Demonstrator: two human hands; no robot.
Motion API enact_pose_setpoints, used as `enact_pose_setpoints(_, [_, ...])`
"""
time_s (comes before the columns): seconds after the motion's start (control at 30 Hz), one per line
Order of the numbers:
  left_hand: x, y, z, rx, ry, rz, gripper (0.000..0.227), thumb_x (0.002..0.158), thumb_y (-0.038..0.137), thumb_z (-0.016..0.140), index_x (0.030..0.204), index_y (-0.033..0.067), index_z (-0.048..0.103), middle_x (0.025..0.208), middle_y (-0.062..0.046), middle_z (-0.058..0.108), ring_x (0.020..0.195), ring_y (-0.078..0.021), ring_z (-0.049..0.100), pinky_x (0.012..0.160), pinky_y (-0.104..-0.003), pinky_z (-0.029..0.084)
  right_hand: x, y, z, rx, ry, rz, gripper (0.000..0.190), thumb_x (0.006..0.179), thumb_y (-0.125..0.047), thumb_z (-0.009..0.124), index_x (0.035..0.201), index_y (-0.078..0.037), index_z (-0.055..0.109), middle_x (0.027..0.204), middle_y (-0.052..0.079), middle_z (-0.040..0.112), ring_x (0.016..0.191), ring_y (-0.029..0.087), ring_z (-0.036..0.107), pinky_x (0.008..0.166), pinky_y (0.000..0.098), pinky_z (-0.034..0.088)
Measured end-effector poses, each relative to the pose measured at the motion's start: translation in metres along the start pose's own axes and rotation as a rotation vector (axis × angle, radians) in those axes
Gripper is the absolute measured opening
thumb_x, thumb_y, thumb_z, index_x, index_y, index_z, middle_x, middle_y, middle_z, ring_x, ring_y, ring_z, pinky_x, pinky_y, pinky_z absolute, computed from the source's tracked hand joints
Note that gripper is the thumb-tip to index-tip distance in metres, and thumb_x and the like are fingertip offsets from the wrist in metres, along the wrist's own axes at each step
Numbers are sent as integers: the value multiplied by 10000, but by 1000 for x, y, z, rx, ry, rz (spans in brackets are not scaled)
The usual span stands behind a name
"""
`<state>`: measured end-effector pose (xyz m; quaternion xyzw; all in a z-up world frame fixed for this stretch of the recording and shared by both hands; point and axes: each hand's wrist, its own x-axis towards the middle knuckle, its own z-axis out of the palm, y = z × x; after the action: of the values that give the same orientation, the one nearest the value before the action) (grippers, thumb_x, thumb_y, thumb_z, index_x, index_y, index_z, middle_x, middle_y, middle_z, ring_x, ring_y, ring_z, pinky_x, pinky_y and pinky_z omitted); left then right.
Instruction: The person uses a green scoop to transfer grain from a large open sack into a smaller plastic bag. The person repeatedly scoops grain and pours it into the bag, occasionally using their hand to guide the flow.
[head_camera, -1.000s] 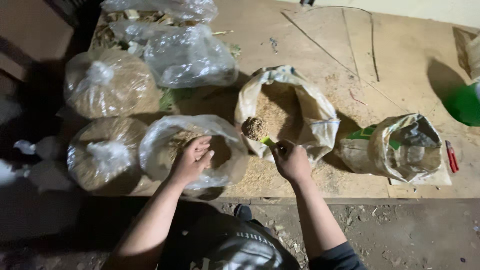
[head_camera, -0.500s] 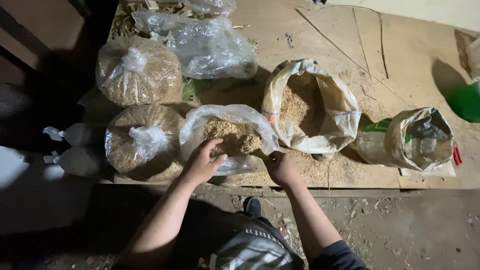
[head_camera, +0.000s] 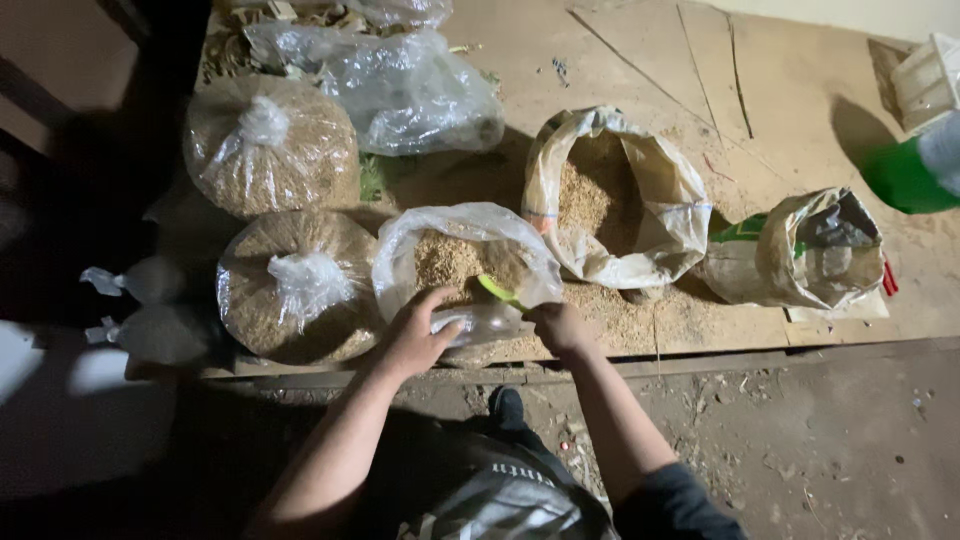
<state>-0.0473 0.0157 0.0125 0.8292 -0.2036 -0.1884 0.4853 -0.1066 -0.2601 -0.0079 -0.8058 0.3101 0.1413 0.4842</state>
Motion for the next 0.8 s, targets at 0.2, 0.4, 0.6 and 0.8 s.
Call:
enact_pose_setpoints(0.2, [5,5,3,24,72,65,550,911,275,735,1401,91,566,1423,-153,625,1287,-308,622,1088,-436,493,-23,-14,-7,-146,47,-235,326,992,-327,672,1127,-49,775,826,126,729,727,247,664,665,397,507])
enact_pose_setpoints(0.4, [21,29,20,69,60,3,579,897,272,736,1421,113,549,1404,-141,643,1284,-295,629,1096,-428,483,-61,-15,-27,-342,311,-497,278,876,-214,719,1140,-130,735,987,145,746,824,348,735,712,451,572])
enact_pose_setpoints(0.6, [41,65,39,110,89,62,562,889,242,741,1404,111,558,1414,-154,621,1307,-295,596,1105,-432,457,-58,2,-88,-215,425,-503,261,916,-234,691,1149,-117,701,970,169,754,847,361,749,703,467,583])
enact_pose_setpoints(0.8, [87,93,87,107,-29,-10,418,945,306,688,1326,146,626,1333,-103,700,1177,-243,684,1043,-463,528,-28,25,-159,-236,516,-383,237,958,-259,658,1138,-116,717,908,206,742,836,414,714,698,507,553])
